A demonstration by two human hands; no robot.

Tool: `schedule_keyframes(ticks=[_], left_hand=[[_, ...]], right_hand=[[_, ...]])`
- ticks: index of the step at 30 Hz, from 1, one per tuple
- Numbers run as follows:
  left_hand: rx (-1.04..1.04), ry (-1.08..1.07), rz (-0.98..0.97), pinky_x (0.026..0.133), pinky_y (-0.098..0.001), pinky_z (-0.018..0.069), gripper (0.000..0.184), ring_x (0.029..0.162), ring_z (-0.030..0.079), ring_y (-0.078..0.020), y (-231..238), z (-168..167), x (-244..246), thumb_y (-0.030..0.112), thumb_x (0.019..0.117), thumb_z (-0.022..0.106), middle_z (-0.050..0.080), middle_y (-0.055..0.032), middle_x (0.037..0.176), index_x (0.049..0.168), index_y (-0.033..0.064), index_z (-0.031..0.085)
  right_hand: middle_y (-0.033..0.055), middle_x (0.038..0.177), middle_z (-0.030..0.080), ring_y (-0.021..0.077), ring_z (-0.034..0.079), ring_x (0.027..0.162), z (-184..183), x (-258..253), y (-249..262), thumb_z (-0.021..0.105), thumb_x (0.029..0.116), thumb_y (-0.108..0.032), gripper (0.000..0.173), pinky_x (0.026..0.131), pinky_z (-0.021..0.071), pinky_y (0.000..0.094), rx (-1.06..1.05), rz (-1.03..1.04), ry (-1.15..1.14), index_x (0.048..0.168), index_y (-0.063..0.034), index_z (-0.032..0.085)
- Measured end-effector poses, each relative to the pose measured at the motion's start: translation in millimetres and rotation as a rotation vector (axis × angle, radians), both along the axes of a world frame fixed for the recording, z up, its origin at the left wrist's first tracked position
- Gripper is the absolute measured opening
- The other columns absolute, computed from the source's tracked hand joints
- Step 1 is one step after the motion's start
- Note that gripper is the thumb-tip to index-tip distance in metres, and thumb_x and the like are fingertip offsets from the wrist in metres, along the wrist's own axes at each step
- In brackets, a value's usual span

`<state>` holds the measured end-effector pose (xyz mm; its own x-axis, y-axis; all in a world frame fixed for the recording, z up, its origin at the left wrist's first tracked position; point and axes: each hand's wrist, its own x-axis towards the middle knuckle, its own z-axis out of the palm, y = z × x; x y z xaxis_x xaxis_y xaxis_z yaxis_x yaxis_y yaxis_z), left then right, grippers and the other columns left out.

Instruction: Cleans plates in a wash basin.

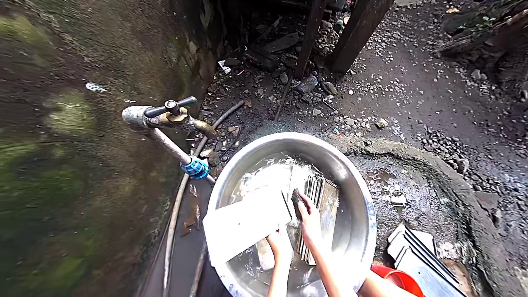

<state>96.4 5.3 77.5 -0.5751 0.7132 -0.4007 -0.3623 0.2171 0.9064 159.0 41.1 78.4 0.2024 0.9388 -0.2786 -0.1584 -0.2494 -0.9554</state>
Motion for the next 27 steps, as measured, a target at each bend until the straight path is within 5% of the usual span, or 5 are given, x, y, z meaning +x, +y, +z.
schedule_keyframes(ticks=[7,12,15,22,27], left_hand=[[-0.119,-0.119,0.065,0.085,-0.0222,0.0535,0.035,0.095,0.062,-0.0077,-4,6,-21,-0.002,0.1029,0.051,0.059,-0.0200,0.114,0.133,-0.0172,0.041],[-0.110,-0.145,0.116,0.088,-0.0240,0.0539,0.032,0.096,0.064,-0.0112,-4,8,-24,-0.004,0.1037,0.048,0.058,-0.0230,0.115,0.132,-0.0184,0.041],[-0.078,-0.185,0.143,0.082,-0.0234,0.0552,0.029,0.088,0.064,-0.0092,-1,5,-33,-0.005,0.1024,0.049,0.059,-0.0175,0.107,0.128,-0.0157,0.042],[-0.165,-0.242,0.076,0.099,-0.0263,0.0483,0.041,0.114,0.059,-0.0170,-3,3,-32,-0.006,0.0995,0.056,0.054,-0.0250,0.132,0.137,-0.0144,0.042],[-0.365,-0.277,0.087,0.094,-0.0276,0.0479,0.039,0.108,0.058,-0.0186,-36,-19,-51,0.011,0.1078,0.048,0.054,-0.0252,0.131,0.138,-0.0139,0.042]], right_hand=[[0.0249,0.135,0.064,0.0368,0.060,0.131,-24,-42,-24,0.057,0.0911,0.007,0.036,0.112,0.0457,0.0478,0.249,0.181,-0.445,0.125,0.0084,0.069],[0.0173,0.141,0.062,0.0152,0.065,0.116,-22,-49,-13,0.057,0.0996,-0.001,0.035,0.097,0.0520,0.0304,-0.035,0.127,-0.182,0.133,0.0034,0.064],[0.0227,0.140,0.061,0.0192,0.060,0.130,-27,-44,-35,0.057,0.0964,0.001,0.038,0.110,0.0462,0.0322,-0.058,0.091,-0.045,0.134,0.0106,0.060],[0.0154,0.133,0.061,0.0144,0.066,0.093,-24,-18,-2,0.049,0.1019,0.004,0.036,0.078,0.0573,0.0296,-0.401,0.080,0.348,0.138,0.0041,0.054],[0.0225,0.134,0.065,0.0287,0.061,0.127,-24,-12,52,0.059,0.0981,0.002,0.032,0.110,0.0449,0.0432,-0.091,0.063,-0.374,0.129,0.0057,0.065]])
